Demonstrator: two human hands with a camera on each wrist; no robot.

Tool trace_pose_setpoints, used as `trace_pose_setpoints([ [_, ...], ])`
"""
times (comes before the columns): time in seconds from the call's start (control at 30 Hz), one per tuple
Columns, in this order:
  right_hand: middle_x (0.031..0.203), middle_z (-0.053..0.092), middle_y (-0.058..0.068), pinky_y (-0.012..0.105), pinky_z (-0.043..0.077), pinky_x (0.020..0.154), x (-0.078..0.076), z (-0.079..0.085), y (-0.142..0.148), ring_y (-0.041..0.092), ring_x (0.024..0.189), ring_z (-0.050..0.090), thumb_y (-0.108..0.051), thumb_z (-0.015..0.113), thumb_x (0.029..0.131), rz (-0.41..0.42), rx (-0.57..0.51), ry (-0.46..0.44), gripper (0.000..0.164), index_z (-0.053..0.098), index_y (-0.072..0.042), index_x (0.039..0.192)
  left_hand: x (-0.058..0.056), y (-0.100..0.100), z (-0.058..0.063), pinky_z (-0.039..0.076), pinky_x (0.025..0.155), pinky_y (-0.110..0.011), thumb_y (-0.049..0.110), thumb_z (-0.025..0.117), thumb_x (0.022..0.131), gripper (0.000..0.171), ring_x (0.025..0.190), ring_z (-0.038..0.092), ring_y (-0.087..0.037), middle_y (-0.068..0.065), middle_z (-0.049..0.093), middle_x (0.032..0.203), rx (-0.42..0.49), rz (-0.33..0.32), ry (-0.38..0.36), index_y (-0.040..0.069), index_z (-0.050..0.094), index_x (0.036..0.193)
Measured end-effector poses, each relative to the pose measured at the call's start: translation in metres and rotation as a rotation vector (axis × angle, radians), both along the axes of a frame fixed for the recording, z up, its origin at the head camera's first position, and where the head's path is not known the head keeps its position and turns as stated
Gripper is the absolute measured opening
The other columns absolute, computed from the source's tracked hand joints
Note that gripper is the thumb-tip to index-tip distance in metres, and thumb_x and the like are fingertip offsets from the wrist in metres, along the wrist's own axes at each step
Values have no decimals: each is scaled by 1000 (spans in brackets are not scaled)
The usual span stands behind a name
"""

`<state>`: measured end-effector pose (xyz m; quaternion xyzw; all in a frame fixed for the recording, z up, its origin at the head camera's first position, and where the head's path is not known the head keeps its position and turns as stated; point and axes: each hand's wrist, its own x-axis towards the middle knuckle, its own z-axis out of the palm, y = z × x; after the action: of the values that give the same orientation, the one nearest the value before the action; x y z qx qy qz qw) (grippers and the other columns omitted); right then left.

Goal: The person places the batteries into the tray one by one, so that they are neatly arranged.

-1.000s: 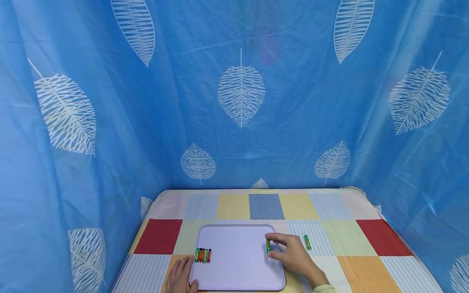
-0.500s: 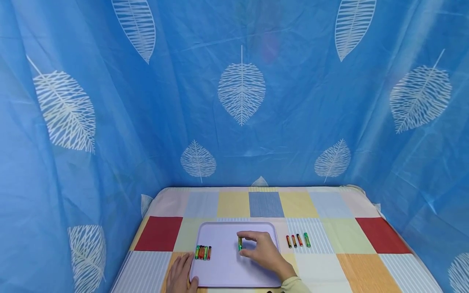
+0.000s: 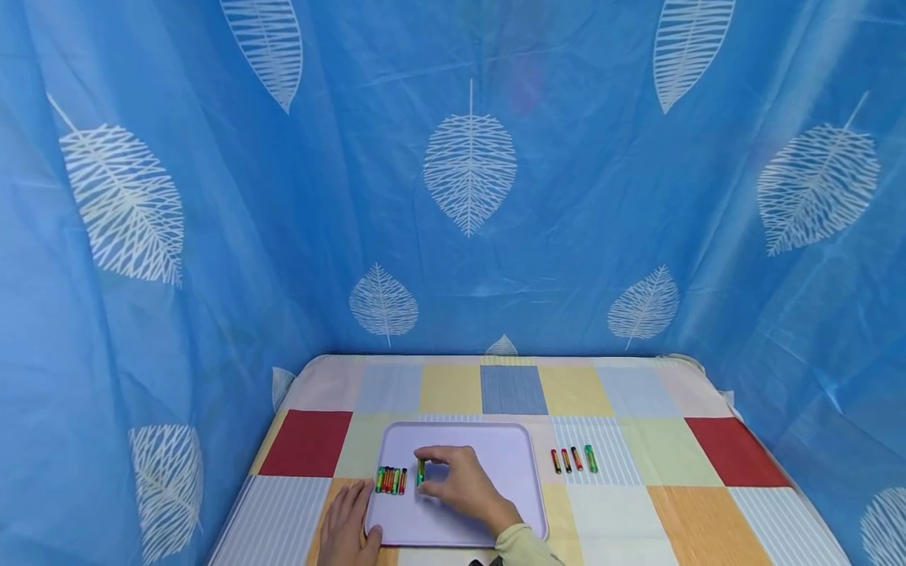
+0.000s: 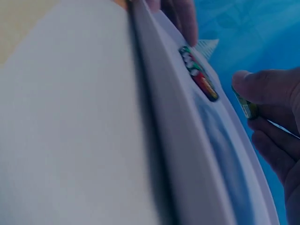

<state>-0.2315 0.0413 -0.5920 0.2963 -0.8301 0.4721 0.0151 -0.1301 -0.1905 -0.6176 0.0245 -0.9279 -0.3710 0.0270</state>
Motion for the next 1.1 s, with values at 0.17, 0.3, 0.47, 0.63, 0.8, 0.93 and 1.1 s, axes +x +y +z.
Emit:
trace_pose_setpoints([
  [0.17, 125, 82, 2, 30, 62, 105, 2, -7, -14, 13, 118, 76, -8, 94, 81, 17, 26, 10, 49, 80, -7, 128, 2, -1, 0, 17, 124, -82, 11, 70, 90, 69, 155, 28, -55, -28, 48, 161, 7, -1, -22, -3, 53, 156],
  [0.3, 124, 82, 2, 31, 61, 106, 4, -10, -23, 12, 119, 76, -9, 94, 80, 19, 73, 51, 49, 81, -8, 128, 3, -1, -1, 17, 123, -84, 12, 69, 91, 69, 154, 29, -55, -28, 49, 161, 3, -6, -17, -3, 53, 156],
  [0.47, 121, 83, 0, 30, 62, 104, 7, -11, -30, 11, 117, 76, -8, 94, 79, -3, 124, 77, 48, 82, -8, 125, 5, -2, -2, 17, 123, -84, 11, 70, 91, 68, 154, 29, -56, -28, 49, 161, 4, -13, -10, -3, 53, 155],
  [0.63, 121, 83, -1, 29, 62, 102, 9, -10, -33, 9, 115, 75, -9, 95, 79, -13, 162, 82, 49, 82, -10, 126, 5, -1, -3, 17, 124, -82, 12, 70, 90, 70, 154, 28, -56, -29, 47, 162, 1, -7, -33, -3, 52, 156],
  [0.8, 122, 83, 0, 30, 63, 102, 5, -7, -32, 10, 115, 76, -11, 96, 80, -17, 176, 136, 50, 81, -9, 127, 3, 1, 0, 19, 124, -81, 11, 71, 91, 70, 154, 30, -55, -26, 47, 163, -30, -1, 18, -1, 52, 158],
  [0.93, 123, 82, 0, 30, 62, 104, 2, -6, -28, 10, 117, 75, -15, 96, 81, -10, 164, 128, 51, 80, -9, 129, 4, 2, 3, 19, 125, -80, 8, 71, 92, 69, 156, 29, -54, -26, 48, 164, -26, 9, 37, -1, 52, 158],
  [1.1, 129, 81, 0, 34, 61, 109, -1, -2, -14, 14, 124, 75, -19, 93, 85, -9, 135, 48, 50, 79, -10, 133, 5, 5, 8, 18, 126, -79, 10, 71, 93, 70, 157, 29, -53, -26, 47, 165, -21, 22, 21, 1, 51, 160],
])
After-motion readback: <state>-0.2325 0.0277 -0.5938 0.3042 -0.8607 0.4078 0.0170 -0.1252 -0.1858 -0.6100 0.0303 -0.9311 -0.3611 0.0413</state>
